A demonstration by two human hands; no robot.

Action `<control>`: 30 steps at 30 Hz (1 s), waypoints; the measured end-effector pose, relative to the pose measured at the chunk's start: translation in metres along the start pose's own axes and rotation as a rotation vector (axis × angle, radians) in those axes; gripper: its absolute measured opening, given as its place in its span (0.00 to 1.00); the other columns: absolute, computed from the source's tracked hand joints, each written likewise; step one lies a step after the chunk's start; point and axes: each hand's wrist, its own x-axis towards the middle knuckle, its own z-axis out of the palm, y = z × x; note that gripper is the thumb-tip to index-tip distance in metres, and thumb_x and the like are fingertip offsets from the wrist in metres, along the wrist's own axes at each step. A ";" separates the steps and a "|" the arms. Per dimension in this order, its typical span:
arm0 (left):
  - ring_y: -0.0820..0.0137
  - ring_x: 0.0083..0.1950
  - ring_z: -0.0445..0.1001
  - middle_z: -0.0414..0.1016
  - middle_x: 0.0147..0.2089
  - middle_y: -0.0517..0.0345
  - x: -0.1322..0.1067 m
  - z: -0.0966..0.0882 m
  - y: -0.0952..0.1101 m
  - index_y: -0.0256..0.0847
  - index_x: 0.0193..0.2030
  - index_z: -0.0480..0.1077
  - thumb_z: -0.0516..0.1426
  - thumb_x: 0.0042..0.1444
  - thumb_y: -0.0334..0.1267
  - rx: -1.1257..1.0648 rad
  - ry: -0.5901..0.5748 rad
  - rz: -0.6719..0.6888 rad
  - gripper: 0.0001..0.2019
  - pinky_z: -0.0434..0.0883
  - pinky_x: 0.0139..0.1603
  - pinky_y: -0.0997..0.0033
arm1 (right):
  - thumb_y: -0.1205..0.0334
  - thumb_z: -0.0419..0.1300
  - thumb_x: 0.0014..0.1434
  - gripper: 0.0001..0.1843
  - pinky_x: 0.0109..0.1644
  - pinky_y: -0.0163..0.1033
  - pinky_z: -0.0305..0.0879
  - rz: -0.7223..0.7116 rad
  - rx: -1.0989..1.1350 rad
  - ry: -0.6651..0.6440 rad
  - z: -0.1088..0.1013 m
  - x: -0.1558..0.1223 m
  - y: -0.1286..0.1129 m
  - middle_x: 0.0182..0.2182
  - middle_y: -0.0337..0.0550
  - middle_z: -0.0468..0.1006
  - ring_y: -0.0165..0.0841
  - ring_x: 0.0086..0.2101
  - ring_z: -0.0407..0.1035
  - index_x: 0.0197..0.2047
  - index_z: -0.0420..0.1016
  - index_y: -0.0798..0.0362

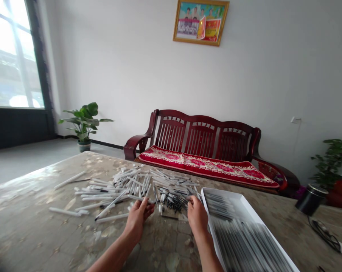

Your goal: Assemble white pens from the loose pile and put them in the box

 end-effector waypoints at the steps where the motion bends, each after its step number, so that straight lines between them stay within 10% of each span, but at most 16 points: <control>1: 0.71 0.29 0.76 0.73 0.27 0.61 0.000 0.000 0.000 0.39 0.31 0.67 0.67 0.42 0.49 0.014 0.004 -0.001 0.19 0.74 0.30 0.73 | 0.64 0.53 0.54 0.11 0.38 0.38 0.65 -0.029 -0.071 -0.024 -0.003 0.001 0.003 0.34 0.41 0.81 0.37 0.36 0.75 0.36 0.77 0.48; 17: 0.66 0.31 0.78 0.74 0.32 0.58 0.004 -0.005 0.000 0.40 0.36 0.64 0.61 0.48 0.53 0.076 0.026 0.127 0.19 0.74 0.33 0.66 | 0.70 0.55 0.61 0.21 0.51 0.40 0.60 -0.516 -0.378 -0.318 0.033 -0.045 -0.066 0.47 0.40 0.77 0.37 0.49 0.67 0.52 0.75 0.39; 24: 0.69 0.26 0.69 0.68 0.24 0.64 0.004 -0.006 -0.002 0.43 0.34 0.67 0.56 0.52 0.53 0.365 -0.034 0.247 0.15 0.67 0.29 0.71 | 0.68 0.59 0.58 0.08 0.47 0.40 0.60 -0.468 -0.501 -0.303 0.033 -0.043 -0.065 0.36 0.39 0.79 0.39 0.43 0.68 0.35 0.77 0.46; 30: 0.67 0.31 0.70 0.72 0.30 0.58 -0.005 -0.005 -0.007 0.43 0.32 0.71 0.53 0.56 0.42 0.746 -0.143 0.409 0.08 0.65 0.35 0.72 | 0.74 0.55 0.56 0.15 0.44 0.41 0.62 -0.383 -0.506 -0.197 0.033 -0.039 -0.054 0.37 0.44 0.78 0.41 0.42 0.70 0.40 0.77 0.47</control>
